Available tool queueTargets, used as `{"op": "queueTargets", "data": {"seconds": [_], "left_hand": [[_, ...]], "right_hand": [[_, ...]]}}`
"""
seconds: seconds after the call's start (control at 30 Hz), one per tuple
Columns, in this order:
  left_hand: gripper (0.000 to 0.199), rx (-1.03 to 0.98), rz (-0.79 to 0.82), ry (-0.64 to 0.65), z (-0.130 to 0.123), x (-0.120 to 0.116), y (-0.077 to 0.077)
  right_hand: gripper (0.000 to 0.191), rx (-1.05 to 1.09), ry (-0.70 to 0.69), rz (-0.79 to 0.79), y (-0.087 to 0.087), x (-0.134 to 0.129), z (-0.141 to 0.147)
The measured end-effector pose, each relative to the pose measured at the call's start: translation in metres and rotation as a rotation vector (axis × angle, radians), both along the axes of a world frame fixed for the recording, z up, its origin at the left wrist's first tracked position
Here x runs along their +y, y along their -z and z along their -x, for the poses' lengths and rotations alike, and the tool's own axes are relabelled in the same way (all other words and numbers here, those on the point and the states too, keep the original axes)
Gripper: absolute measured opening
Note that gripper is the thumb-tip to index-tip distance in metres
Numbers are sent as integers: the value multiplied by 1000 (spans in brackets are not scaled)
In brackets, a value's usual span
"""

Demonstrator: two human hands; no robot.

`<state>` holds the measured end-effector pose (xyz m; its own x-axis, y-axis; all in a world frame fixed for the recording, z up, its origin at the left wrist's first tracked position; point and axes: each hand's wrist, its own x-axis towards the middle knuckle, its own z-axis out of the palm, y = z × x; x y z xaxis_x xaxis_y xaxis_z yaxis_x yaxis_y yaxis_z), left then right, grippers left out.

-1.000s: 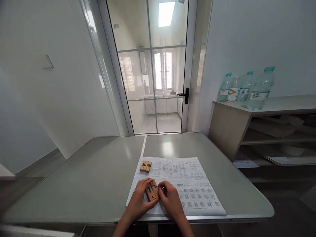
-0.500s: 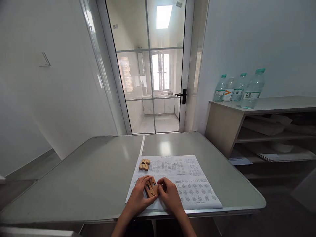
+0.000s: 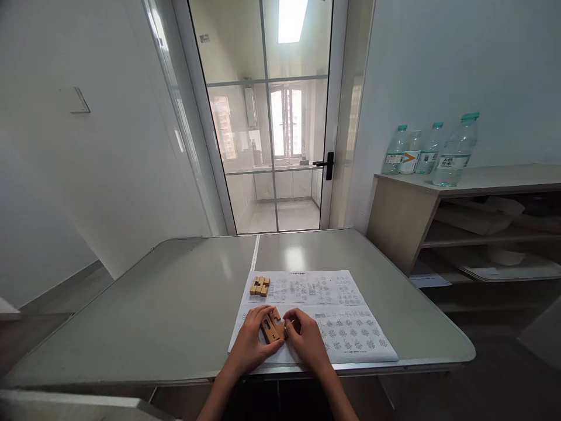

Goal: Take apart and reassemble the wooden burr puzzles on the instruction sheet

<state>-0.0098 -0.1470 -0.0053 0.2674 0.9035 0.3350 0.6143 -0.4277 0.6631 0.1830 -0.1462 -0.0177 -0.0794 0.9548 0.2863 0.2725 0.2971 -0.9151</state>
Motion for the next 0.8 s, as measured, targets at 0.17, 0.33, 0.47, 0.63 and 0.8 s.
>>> {"op": "queueTargets", "data": {"seconds": [0.17, 0.33, 0.47, 0.63, 0.8], "left_hand": [[72, -9, 8, 0, 0, -1, 0], [72, -9, 1, 3, -1, -1, 0], [71, -7, 3, -7, -3, -2, -3], [69, -3, -2, -9, -4, -3, -6], [70, 4, 6, -11, -3, -2, -6]], "right_hand": [[24, 8, -10, 3, 0, -1, -1], [24, 20, -34, 6, 4, 1, -2], [24, 6, -50, 17, 6, 1, -3], [22, 32, -63, 11, 3, -1, -4], [23, 25, -66, 19, 3, 0, -4]]}}
